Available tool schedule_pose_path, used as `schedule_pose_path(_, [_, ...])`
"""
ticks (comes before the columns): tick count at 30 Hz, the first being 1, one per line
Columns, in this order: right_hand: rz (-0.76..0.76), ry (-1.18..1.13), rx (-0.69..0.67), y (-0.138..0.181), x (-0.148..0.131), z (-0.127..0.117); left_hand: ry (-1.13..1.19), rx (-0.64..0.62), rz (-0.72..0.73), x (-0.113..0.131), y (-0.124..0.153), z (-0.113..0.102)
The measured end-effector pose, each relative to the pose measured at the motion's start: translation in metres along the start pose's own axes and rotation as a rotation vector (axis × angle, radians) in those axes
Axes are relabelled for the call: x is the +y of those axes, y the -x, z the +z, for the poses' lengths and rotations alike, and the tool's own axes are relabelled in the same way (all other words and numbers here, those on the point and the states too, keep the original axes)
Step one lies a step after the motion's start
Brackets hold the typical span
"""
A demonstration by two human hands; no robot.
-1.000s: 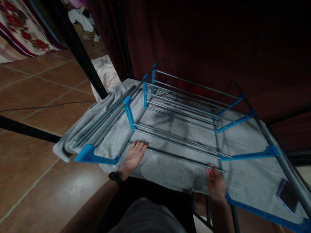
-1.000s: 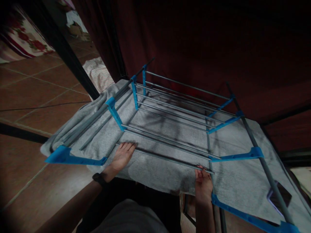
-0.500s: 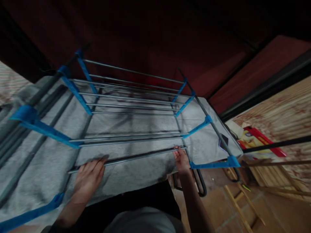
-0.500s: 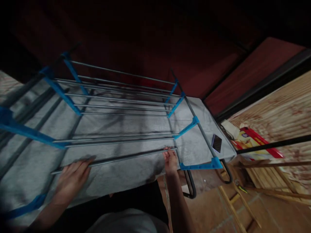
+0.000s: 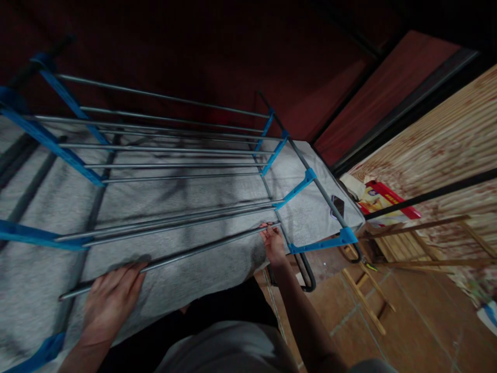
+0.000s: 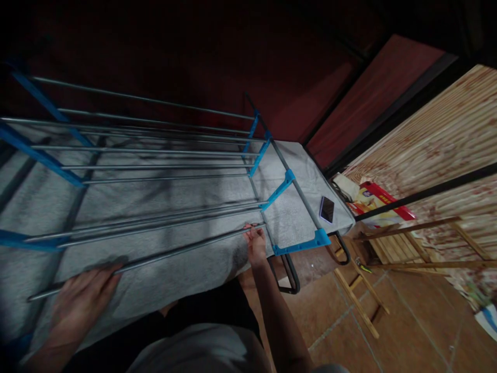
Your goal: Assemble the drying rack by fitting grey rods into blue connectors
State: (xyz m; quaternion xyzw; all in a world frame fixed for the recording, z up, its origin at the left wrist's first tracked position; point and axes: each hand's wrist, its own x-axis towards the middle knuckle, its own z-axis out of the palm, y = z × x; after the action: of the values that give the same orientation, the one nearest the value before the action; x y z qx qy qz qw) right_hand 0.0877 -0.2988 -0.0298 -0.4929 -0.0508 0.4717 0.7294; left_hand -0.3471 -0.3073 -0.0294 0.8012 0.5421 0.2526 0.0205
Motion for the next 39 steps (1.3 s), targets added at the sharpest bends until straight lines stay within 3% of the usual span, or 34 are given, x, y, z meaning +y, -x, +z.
schedule_pose_path(12, [0.02, -0.029, -0.043, 0.007, -0.017, 0.007, -0.055, 0.19, 0.116, 0.007, -0.007, -0.012])
schedule_pose_path(20, [-0.004, 0.012, -0.072, 0.009, -0.03, 0.024, 0.01, 0.159, 0.051, 0.008, -0.007, -0.011])
schedule_pose_path(29, [-0.035, -0.038, -0.077, 0.006, -0.033, 0.023, -0.059, 0.093, 0.072, 0.004, -0.001, -0.013])
schedule_pose_path(32, [-0.035, -0.008, -0.094, 0.003, -0.036, 0.021, -0.049, 0.076, 0.087, 0.002, 0.0, -0.008])
schedule_pose_path(36, [-0.046, 0.035, -0.021, -0.003, -0.038, 0.012, -0.101, 0.101, 0.098, 0.011, -0.004, -0.008])
schedule_pose_path(39, [-0.049, 0.051, -0.002, -0.008, -0.037, -0.003, -0.216, 0.147, -0.02, 0.028, -0.008, -0.013])
